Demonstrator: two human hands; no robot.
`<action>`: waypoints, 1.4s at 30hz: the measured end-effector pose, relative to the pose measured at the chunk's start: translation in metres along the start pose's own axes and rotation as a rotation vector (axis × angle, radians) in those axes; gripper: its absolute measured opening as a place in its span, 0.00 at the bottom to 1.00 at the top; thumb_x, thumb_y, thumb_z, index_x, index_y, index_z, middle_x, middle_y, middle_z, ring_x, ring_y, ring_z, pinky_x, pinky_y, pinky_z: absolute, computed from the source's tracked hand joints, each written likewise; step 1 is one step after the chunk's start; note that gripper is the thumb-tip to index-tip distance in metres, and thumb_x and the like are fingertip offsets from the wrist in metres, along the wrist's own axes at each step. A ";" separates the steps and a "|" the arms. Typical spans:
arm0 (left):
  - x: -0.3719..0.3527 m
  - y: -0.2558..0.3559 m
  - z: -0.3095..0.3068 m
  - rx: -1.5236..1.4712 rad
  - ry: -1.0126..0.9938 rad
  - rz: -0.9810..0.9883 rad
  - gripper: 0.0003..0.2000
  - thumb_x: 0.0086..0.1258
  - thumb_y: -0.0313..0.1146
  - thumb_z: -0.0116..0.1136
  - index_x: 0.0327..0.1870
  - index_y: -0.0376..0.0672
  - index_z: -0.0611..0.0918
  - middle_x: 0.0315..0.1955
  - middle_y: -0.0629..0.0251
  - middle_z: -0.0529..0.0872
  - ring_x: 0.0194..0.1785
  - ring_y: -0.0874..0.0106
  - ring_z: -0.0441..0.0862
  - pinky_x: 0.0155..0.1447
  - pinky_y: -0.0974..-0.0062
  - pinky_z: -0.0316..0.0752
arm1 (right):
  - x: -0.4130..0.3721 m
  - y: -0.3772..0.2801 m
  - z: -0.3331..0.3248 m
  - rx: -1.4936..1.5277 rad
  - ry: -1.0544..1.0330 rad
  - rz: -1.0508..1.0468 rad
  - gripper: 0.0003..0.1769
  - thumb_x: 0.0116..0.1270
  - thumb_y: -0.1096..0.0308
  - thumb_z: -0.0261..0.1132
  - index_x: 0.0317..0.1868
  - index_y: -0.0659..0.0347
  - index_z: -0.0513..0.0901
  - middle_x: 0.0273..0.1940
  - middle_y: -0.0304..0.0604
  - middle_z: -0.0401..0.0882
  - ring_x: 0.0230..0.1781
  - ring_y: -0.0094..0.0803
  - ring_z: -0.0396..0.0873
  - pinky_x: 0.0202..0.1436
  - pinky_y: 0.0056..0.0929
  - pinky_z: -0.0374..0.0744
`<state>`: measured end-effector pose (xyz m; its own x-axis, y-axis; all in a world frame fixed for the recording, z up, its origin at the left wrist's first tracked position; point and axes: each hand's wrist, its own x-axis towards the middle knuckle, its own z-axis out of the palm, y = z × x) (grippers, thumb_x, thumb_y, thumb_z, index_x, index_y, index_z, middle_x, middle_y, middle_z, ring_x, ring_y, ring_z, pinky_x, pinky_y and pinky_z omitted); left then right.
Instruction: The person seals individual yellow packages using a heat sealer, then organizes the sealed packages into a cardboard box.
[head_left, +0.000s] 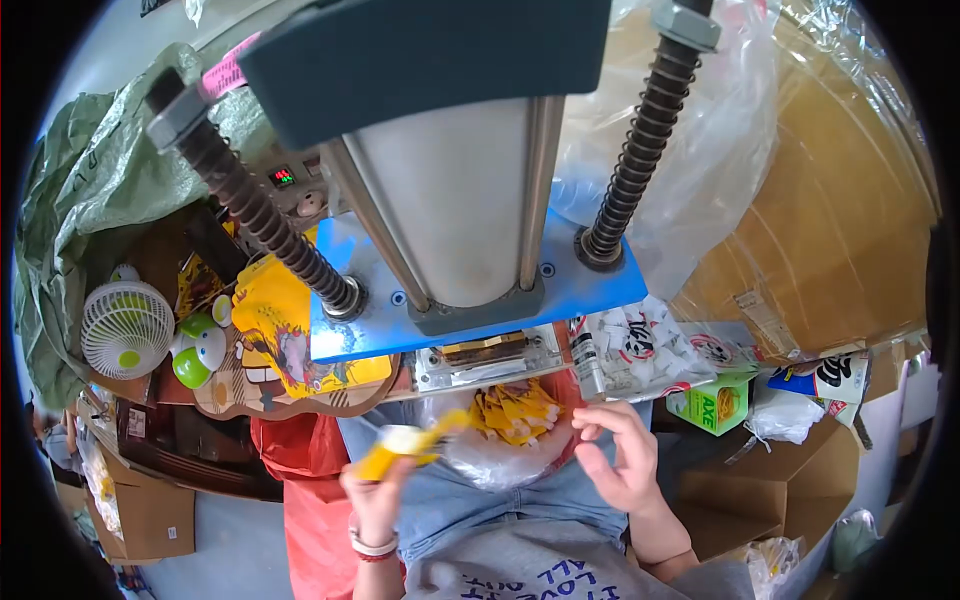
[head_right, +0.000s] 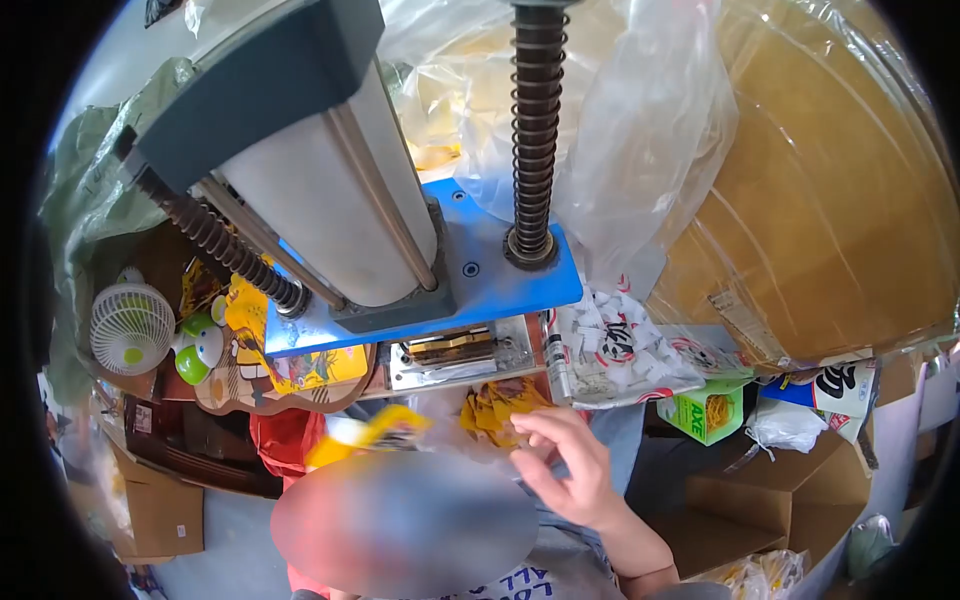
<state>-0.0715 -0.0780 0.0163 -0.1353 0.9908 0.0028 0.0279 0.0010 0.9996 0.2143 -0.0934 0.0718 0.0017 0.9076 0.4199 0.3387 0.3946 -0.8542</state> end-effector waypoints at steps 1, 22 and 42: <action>0.000 -0.007 -0.010 -0.191 0.121 0.068 0.09 0.65 0.22 0.67 0.45 0.34 0.86 0.38 0.67 0.89 0.39 0.78 0.85 0.46 0.77 0.79 | -0.005 0.011 -0.003 0.050 -0.043 0.049 0.20 0.63 0.75 0.72 0.56 0.66 0.81 0.42 0.42 0.83 0.34 0.30 0.80 0.38 0.26 0.79; -0.019 -0.027 -0.028 -0.331 0.099 -0.549 0.08 0.72 0.30 0.65 0.47 0.37 0.87 0.35 0.72 0.88 0.35 0.82 0.81 0.37 0.84 0.73 | -0.119 0.455 0.275 -0.346 -0.502 0.487 0.30 0.70 0.63 0.60 0.71 0.62 0.70 0.74 0.57 0.61 0.76 0.51 0.58 0.79 0.41 0.57; -0.060 0.018 0.031 0.322 -0.361 0.178 0.04 0.66 0.26 0.68 0.37 0.34 0.89 0.21 0.64 0.86 0.23 0.83 0.75 0.28 0.80 0.68 | -0.017 0.004 0.030 0.059 -0.273 -0.094 0.23 0.55 0.68 0.79 0.53 0.56 0.88 0.41 0.38 0.71 0.42 0.28 0.74 0.43 0.25 0.75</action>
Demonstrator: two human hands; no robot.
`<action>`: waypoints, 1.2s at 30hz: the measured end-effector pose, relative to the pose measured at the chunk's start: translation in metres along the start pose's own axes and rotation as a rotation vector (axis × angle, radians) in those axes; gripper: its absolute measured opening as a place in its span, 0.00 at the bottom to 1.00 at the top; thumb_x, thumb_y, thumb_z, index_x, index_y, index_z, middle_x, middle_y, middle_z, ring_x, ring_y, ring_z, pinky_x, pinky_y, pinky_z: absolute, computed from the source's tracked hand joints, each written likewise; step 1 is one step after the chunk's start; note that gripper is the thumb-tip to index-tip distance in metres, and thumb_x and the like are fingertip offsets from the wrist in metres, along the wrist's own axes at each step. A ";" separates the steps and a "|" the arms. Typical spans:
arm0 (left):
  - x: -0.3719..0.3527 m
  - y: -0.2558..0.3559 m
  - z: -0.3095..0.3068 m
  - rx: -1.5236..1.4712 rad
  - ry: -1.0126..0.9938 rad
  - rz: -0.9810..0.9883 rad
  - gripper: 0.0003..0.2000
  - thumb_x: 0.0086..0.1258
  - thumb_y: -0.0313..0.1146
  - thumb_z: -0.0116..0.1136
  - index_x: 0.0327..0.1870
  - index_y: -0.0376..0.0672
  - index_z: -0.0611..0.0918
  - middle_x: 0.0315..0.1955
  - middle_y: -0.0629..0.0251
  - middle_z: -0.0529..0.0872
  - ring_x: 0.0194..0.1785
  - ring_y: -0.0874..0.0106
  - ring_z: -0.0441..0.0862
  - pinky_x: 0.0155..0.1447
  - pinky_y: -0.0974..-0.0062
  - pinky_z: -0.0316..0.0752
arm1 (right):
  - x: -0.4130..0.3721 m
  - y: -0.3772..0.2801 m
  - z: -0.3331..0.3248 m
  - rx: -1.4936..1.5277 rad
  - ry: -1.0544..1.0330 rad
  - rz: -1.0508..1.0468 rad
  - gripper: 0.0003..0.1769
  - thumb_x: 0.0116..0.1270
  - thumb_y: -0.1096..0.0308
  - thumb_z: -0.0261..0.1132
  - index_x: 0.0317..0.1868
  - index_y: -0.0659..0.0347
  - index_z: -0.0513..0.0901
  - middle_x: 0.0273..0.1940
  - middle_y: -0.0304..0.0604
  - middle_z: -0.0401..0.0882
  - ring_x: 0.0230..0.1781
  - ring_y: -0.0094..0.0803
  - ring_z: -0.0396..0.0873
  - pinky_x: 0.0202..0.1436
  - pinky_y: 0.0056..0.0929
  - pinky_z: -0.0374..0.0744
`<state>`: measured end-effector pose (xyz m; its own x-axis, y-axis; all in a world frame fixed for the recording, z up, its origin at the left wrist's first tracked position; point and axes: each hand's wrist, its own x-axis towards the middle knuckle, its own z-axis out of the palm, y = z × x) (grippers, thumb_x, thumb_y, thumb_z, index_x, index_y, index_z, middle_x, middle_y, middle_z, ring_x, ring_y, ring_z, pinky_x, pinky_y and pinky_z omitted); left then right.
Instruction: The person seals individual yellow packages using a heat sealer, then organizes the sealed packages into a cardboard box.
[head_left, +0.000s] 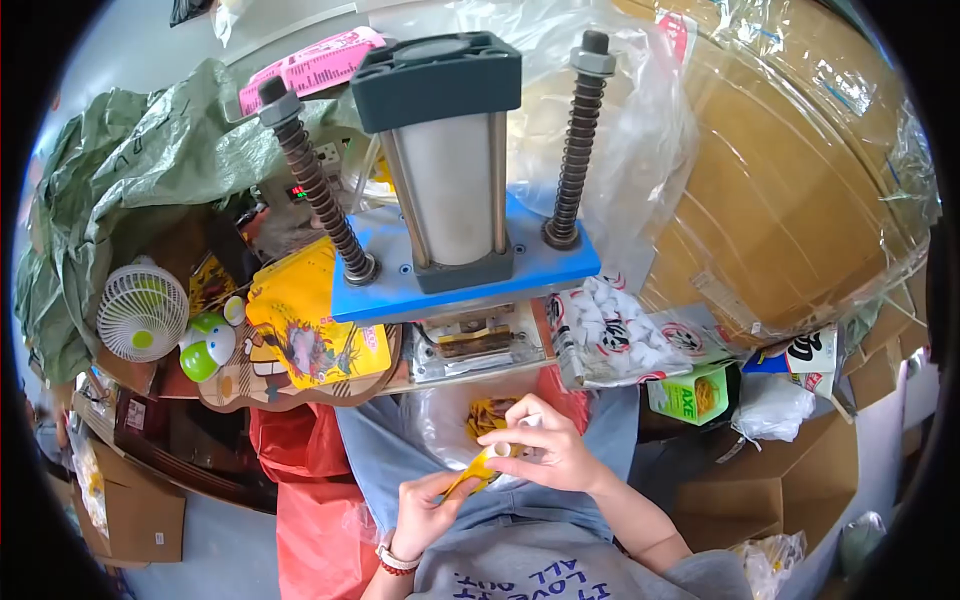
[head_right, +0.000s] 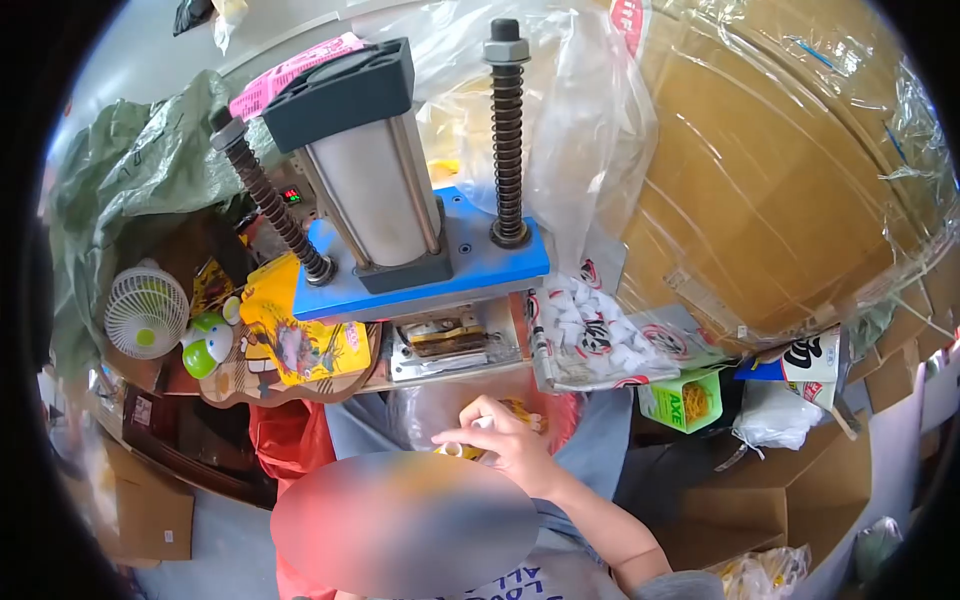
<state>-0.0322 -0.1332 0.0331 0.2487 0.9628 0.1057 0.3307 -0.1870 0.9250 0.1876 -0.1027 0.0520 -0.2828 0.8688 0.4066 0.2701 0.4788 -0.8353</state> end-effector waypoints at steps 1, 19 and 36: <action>0.001 0.003 0.000 0.006 0.010 0.005 0.04 0.66 0.26 0.68 0.37 0.34 0.89 0.21 0.64 0.86 0.23 0.83 0.75 0.28 0.80 0.68 | 0.001 0.001 -0.001 0.045 0.033 -0.067 0.20 0.56 0.70 0.78 0.51 0.55 0.89 0.39 0.38 0.71 0.40 0.27 0.74 0.40 0.23 0.75; 0.024 0.011 -0.009 0.071 -0.007 0.093 0.03 0.65 0.25 0.68 0.37 0.36 0.89 0.20 0.61 0.85 0.20 0.77 0.77 0.26 0.78 0.68 | 0.030 -0.014 -0.027 0.056 -0.042 0.008 0.19 0.52 0.69 0.80 0.45 0.60 0.88 0.41 0.39 0.72 0.37 0.26 0.76 0.34 0.20 0.79; 0.047 -0.064 0.039 -0.670 -0.007 -0.451 0.10 0.72 0.32 0.65 0.45 0.33 0.88 0.37 0.69 0.90 0.38 0.83 0.83 0.44 0.83 0.78 | -0.026 0.016 -0.027 0.344 0.314 0.255 0.34 0.70 0.79 0.60 0.72 0.64 0.55 0.52 0.48 0.76 0.44 0.24 0.72 0.52 0.25 0.72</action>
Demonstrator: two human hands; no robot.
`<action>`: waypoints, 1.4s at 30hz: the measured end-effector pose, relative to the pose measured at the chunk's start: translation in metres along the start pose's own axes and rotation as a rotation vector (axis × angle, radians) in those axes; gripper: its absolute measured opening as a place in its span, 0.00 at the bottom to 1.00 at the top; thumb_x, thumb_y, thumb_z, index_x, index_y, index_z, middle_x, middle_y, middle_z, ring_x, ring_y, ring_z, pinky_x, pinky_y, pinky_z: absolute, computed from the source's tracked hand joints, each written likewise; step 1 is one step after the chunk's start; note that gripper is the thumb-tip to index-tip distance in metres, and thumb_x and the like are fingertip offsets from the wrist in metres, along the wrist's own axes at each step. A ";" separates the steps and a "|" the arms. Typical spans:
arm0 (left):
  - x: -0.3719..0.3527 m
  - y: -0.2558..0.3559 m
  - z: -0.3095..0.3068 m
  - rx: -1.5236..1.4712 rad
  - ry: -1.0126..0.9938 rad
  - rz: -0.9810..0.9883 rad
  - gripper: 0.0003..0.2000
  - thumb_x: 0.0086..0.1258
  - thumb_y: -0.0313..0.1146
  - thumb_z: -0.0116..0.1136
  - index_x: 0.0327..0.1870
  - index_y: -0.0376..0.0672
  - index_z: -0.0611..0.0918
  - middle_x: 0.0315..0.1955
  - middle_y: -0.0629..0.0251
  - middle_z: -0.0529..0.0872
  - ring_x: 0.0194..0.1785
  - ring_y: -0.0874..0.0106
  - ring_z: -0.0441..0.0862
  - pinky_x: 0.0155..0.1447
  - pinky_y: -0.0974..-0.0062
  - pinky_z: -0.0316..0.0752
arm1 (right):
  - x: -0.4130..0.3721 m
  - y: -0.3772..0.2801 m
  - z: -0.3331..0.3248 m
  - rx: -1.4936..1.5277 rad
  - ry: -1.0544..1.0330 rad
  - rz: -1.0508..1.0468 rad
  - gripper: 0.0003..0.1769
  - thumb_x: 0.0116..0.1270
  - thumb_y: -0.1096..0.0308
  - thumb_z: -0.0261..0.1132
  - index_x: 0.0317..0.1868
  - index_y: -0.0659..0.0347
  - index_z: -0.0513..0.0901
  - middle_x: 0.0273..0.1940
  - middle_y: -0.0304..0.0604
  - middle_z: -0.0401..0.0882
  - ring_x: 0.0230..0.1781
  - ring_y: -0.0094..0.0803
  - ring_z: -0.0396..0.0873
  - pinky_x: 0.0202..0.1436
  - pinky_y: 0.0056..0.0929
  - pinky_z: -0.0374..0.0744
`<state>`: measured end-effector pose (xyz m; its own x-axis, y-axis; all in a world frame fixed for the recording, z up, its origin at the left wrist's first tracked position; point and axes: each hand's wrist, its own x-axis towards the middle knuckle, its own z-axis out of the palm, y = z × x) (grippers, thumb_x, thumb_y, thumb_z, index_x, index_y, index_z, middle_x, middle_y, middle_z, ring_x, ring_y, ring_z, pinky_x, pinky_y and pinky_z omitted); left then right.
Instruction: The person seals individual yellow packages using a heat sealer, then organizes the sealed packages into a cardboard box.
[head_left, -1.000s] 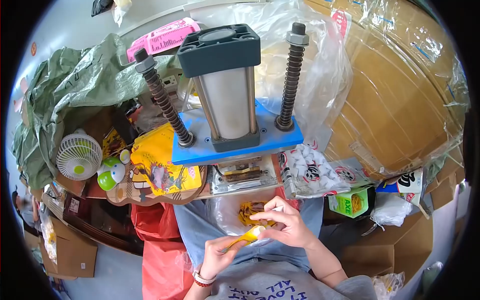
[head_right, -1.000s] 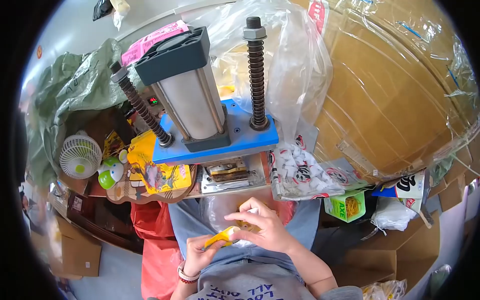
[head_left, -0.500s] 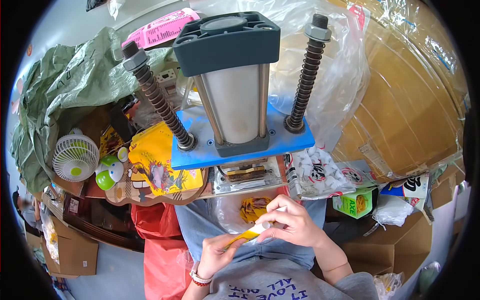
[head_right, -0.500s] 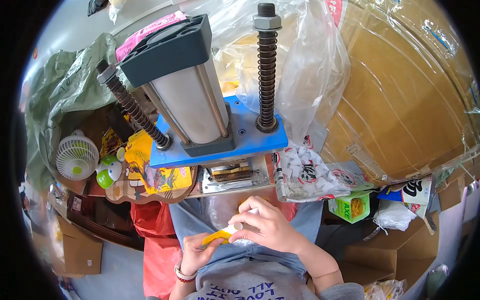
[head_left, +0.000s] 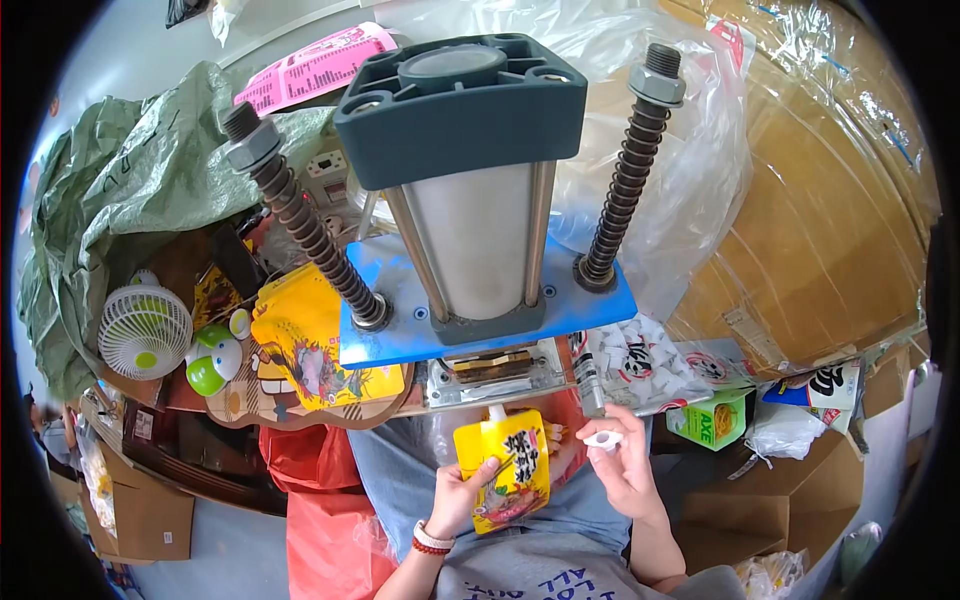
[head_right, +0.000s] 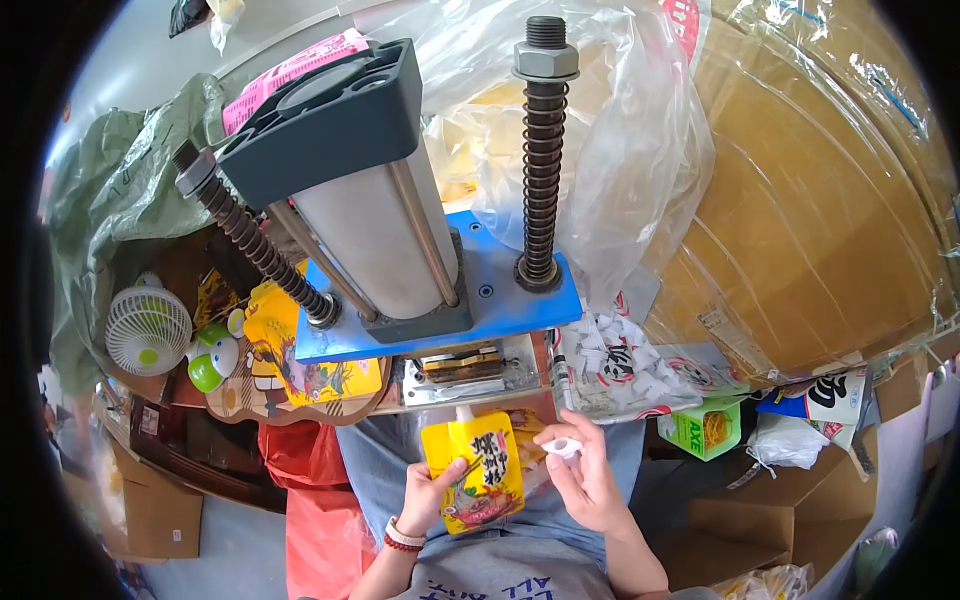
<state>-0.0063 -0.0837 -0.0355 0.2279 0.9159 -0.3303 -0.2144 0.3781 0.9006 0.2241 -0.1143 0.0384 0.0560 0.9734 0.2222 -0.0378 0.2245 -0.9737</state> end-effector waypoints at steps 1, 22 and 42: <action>0.005 0.004 0.002 -0.084 0.048 -0.013 0.10 0.72 0.32 0.66 0.45 0.33 0.88 0.37 0.68 0.90 0.39 0.83 0.84 0.44 0.83 0.78 | -0.004 0.003 0.001 0.020 0.040 0.043 0.34 0.70 0.79 0.61 0.72 0.63 0.55 0.53 0.49 0.77 0.44 0.23 0.73 0.52 0.24 0.73; 0.056 0.064 -0.123 1.652 0.307 0.560 0.42 0.58 0.46 0.73 0.73 0.40 0.67 0.73 0.52 0.67 0.78 0.59 0.60 0.79 0.44 0.40 | -0.019 0.007 0.011 -0.336 -0.187 0.102 0.21 0.53 0.78 0.78 0.49 0.66 0.86 0.48 0.47 0.84 0.49 0.33 0.82 0.52 0.28 0.80; 0.037 0.076 -0.116 1.280 0.267 0.740 0.14 0.53 0.18 0.67 0.43 0.37 0.88 0.43 0.59 0.89 0.46 0.59 0.85 0.51 0.67 0.79 | -0.003 0.013 0.057 -0.518 -0.273 -0.347 0.19 0.60 0.67 0.75 0.51 0.62 0.83 0.45 0.42 0.81 0.42 0.37 0.82 0.44 0.32 0.81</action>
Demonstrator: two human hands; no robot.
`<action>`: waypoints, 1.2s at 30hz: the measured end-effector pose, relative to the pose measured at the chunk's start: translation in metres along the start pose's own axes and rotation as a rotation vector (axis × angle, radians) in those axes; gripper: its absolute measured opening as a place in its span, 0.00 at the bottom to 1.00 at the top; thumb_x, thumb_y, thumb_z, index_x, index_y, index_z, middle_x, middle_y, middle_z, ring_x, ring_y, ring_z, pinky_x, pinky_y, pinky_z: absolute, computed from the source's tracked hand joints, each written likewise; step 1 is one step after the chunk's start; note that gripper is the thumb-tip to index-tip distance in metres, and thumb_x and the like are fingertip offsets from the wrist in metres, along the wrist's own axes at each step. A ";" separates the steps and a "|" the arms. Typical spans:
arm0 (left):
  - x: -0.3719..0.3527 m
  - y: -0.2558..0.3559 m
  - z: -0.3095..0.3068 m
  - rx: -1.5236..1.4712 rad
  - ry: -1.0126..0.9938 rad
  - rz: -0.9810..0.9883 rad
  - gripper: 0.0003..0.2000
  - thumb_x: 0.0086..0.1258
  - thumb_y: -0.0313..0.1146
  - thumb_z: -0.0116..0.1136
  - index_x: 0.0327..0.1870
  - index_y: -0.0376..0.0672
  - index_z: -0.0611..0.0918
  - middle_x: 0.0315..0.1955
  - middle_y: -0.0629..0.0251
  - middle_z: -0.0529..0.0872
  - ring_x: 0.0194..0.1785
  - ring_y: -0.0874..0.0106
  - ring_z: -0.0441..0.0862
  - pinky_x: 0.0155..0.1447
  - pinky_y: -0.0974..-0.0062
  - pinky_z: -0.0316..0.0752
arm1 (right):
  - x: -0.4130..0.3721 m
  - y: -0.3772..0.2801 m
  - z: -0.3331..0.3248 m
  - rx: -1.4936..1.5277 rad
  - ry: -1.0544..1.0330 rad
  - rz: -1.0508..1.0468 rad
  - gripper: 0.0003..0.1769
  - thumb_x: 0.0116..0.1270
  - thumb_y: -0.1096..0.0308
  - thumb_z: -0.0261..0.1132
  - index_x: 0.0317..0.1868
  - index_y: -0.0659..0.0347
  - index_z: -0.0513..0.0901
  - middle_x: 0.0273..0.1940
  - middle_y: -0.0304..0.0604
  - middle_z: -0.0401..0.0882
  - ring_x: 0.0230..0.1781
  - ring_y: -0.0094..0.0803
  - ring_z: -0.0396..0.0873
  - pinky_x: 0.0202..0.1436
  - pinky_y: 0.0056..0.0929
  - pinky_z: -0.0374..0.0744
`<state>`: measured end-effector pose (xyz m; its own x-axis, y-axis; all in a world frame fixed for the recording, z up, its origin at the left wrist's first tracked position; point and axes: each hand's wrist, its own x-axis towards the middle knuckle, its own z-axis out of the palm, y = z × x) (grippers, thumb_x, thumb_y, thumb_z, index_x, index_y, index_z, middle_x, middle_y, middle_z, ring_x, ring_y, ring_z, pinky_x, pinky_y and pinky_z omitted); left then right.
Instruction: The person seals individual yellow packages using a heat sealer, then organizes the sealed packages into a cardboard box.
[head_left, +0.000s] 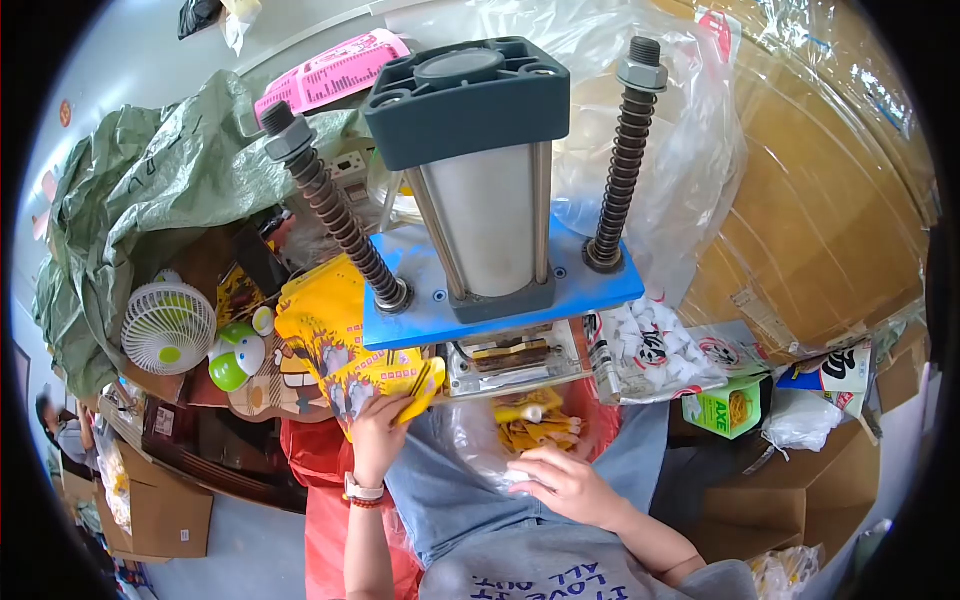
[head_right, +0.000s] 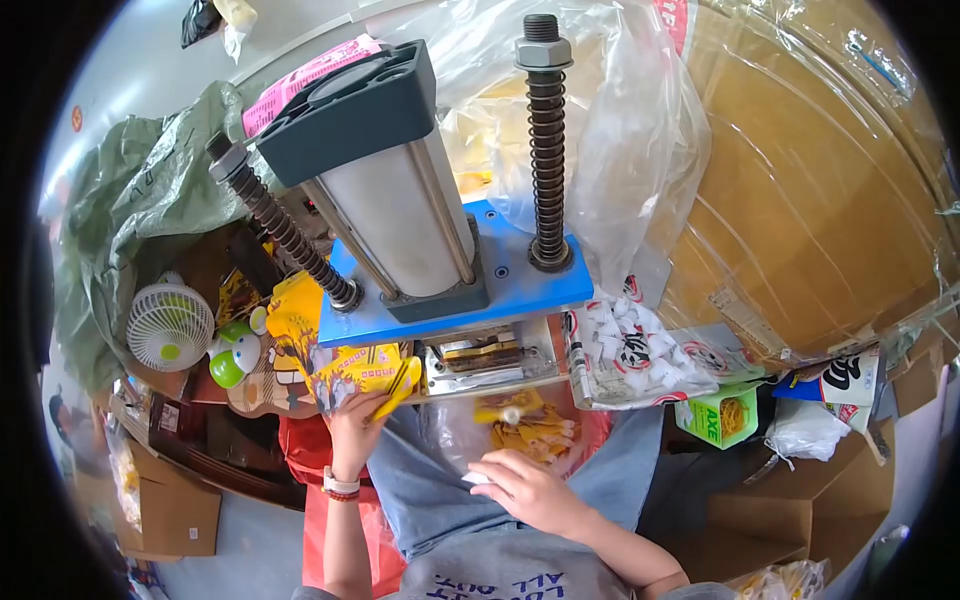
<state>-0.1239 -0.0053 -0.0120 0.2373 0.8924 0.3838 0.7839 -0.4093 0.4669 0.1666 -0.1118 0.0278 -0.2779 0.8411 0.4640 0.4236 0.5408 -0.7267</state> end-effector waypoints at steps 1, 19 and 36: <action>-0.004 0.000 -0.001 0.001 -0.002 0.000 0.14 0.53 0.18 0.67 0.43 0.37 0.88 0.43 0.59 0.89 0.46 0.59 0.85 0.51 0.67 0.79 | -0.002 -0.001 0.001 0.006 -0.001 0.000 0.19 0.59 0.68 0.75 0.50 0.63 0.84 0.45 0.42 0.81 0.41 0.37 0.82 0.44 0.32 0.81; -0.028 0.118 0.017 -0.760 -0.484 -0.419 0.07 0.68 0.31 0.68 0.38 0.35 0.89 0.31 0.67 0.91 0.33 0.79 0.86 0.40 0.80 0.81 | 0.042 -0.003 -0.053 -0.232 0.002 0.001 0.30 0.58 0.58 0.75 0.59 0.62 0.80 0.49 0.44 0.82 0.50 0.44 0.79 0.57 0.41 0.74; 0.021 0.068 0.028 0.086 0.161 -0.233 0.49 0.56 0.50 0.76 0.74 0.35 0.60 0.72 0.45 0.65 0.72 0.50 0.66 0.72 0.55 0.62 | -0.021 0.061 -0.103 -0.287 0.168 0.462 0.13 0.72 0.72 0.60 0.55 0.61 0.78 0.50 0.50 0.78 0.48 0.46 0.81 0.53 0.36 0.76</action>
<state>-0.0496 -0.0091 0.0055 -0.0436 0.9158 0.3993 0.8539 -0.1733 0.4907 0.2872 -0.0956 0.0257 0.1232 0.9672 0.2220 0.6927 0.0764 -0.7172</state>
